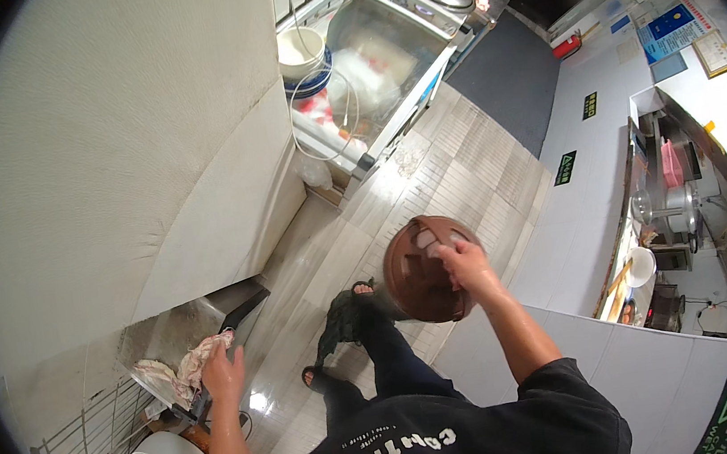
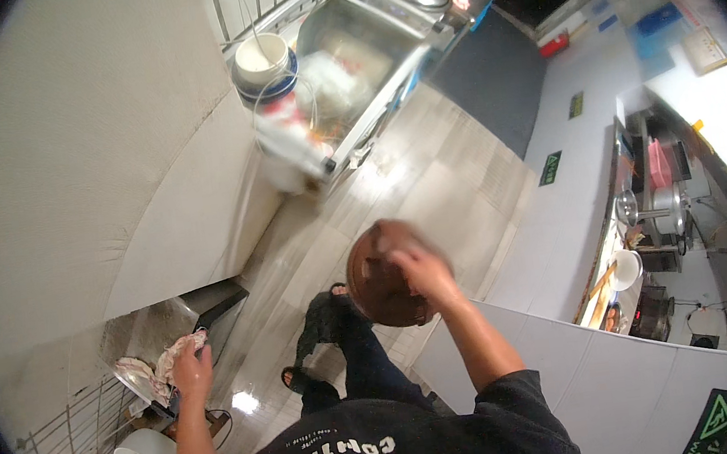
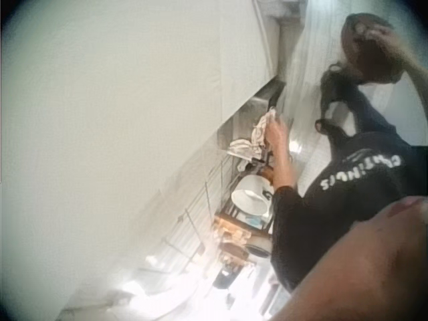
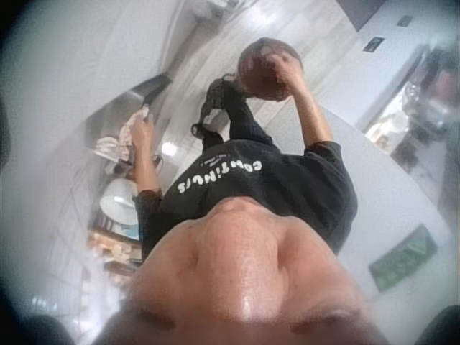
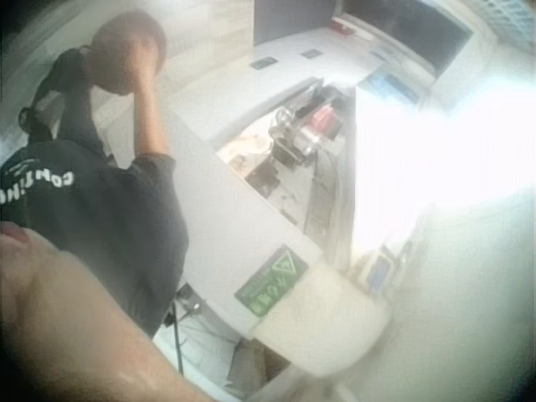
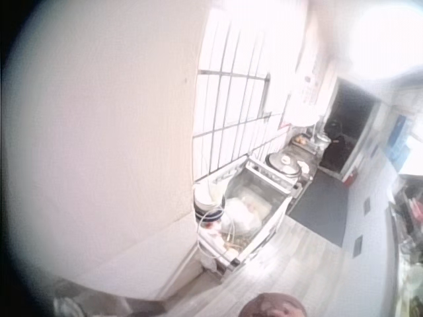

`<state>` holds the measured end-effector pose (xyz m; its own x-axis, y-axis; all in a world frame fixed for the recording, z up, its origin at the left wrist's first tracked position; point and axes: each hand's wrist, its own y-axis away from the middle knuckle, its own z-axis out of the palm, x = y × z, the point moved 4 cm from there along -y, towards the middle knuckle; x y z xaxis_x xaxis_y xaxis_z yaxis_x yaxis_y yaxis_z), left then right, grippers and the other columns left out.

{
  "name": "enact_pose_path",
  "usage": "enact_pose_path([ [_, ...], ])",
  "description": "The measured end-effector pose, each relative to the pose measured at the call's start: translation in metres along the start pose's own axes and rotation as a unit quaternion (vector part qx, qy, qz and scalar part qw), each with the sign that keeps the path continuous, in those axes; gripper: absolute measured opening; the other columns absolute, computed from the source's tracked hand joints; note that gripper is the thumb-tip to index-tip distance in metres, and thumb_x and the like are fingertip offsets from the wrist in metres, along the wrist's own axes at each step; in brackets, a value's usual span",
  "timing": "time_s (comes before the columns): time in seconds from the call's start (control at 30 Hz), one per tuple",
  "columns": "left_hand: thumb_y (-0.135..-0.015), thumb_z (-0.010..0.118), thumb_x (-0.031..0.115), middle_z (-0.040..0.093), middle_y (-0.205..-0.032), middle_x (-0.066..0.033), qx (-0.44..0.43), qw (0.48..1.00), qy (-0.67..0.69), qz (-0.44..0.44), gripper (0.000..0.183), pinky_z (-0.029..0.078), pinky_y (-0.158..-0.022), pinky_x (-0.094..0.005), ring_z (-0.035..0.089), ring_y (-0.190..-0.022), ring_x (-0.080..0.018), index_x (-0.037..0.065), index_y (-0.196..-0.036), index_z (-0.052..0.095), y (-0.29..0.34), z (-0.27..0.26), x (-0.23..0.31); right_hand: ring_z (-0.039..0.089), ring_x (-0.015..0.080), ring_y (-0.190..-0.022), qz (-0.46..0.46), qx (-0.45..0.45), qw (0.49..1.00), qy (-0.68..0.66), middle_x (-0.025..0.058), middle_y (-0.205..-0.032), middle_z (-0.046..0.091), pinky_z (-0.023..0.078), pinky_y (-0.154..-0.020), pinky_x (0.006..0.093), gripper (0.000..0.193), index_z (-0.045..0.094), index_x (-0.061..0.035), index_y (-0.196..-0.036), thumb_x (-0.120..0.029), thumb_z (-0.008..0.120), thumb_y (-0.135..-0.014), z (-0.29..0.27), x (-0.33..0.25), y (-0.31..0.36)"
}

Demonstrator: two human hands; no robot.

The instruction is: The person cleans a rice cooker pot, fills it with water, and places it into the cooker. They then retrieve a lid from the refrigerator and cover the pot. Finally, they stir a white liquid in a separate pot using a ladle.

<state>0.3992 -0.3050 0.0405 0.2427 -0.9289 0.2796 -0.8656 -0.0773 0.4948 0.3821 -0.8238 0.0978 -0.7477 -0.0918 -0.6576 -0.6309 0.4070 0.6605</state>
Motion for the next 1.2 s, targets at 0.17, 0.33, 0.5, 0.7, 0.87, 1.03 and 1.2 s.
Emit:
enact_pose_path([
  [0.17, -0.086, 0.068, 0.029, 0.05, -0.14, -0.0167, 0.373, 0.825, -0.262, 0.336, 0.05, 0.027, -0.111, -0.0608, 0.046, -0.131, -0.0368, 0.008, -0.13, 0.056, 0.046, -0.197, 0.149, 0.044, 0.0095, -0.045, -0.206, 0.013, 0.977, -0.058, 0.0, -0.063, 0.049, 0.037, -0.038, 0.0249, 0.021, 0.052, -0.0086, -0.082, -0.024, 0.059, -0.094, -0.09, -0.086, 0.058],
  [0.33, -0.089, 0.066, 0.041, 0.04, -0.152, -0.0028, 0.63, 0.614, -0.383, 0.281, 0.063, 0.027, -0.117, -0.0451, 0.038, -0.14, -0.0228, 0.024, -0.146, 0.043, 0.078, -0.361, 0.242, 0.043, 0.0089, -0.047, -0.191, 0.04, 0.95, -0.245, -0.0007, -0.065, 0.05, 0.038, -0.041, 0.0255, 0.02, 0.058, -0.0082, -0.091, -0.028, 0.056, -0.096, -0.174, -0.175, 0.081],
  [0.5, -0.089, 0.064, 0.046, 0.032, -0.156, 0.0045, 0.649, 0.595, -0.376, 0.287, 0.071, 0.031, -0.115, -0.0364, 0.034, -0.141, -0.0149, 0.034, -0.151, 0.031, 0.076, -0.432, 0.282, 0.039, 0.0065, -0.05, -0.238, -0.014, 0.901, -0.363, -0.0032, -0.07, 0.049, 0.031, -0.044, 0.0221, 0.023, 0.058, -0.0061, -0.104, -0.027, 0.056, -0.096, -0.223, -0.284, 0.067],
  [0.7, -0.093, 0.056, 0.051, 0.027, -0.158, -0.0001, 0.659, 0.572, -0.415, 0.257, 0.073, 0.029, -0.115, -0.0346, 0.029, -0.143, -0.0149, 0.029, -0.154, 0.023, 0.064, -0.43, 0.275, 0.045, 0.0113, -0.052, -0.232, -0.082, 0.859, -0.449, 0.0027, -0.067, 0.049, 0.038, -0.044, 0.0255, 0.016, 0.048, -0.0069, -0.086, -0.018, 0.052, -0.097, -0.238, -0.406, -0.019],
  [0.87, -0.093, 0.057, 0.051, 0.025, -0.158, -0.0032, 0.651, 0.582, -0.421, 0.247, 0.075, 0.028, -0.115, -0.0362, 0.03, -0.142, -0.0193, 0.024, -0.155, 0.023, 0.063, -0.432, 0.276, 0.045, 0.0141, -0.054, -0.246, -0.059, 0.87, -0.424, 0.0043, -0.069, 0.046, 0.04, -0.046, 0.0303, 0.013, 0.044, -0.0044, -0.091, -0.014, 0.05, -0.098, -0.221, -0.481, -0.113],
  [1.03, -0.093, 0.059, 0.048, 0.026, -0.156, -0.0108, 0.629, 0.594, -0.448, 0.225, 0.078, 0.034, -0.111, -0.0382, 0.031, -0.141, -0.0245, 0.019, -0.155, 0.022, 0.061, -0.429, 0.271, 0.048, 0.0193, -0.055, -0.239, -0.054, 0.873, -0.422, 0.0074, -0.069, 0.048, 0.041, -0.048, 0.0339, 0.011, 0.045, -0.0039, -0.099, -0.014, 0.049, -0.097, -0.187, -0.519, -0.197],
  [1.2, -0.092, 0.064, 0.04, 0.038, -0.147, -0.0156, 0.615, 0.598, -0.46, 0.229, 0.075, 0.046, -0.1, -0.0345, 0.042, -0.133, -0.026, 0.016, -0.152, 0.029, 0.064, -0.433, 0.268, 0.051, 0.0276, -0.057, -0.246, -0.033, 0.874, -0.418, 0.0127, -0.07, 0.051, 0.047, -0.056, 0.0472, 0.016, 0.046, -0.0026, -0.097, -0.018, 0.05, -0.095, -0.177, -0.532, -0.26],
])
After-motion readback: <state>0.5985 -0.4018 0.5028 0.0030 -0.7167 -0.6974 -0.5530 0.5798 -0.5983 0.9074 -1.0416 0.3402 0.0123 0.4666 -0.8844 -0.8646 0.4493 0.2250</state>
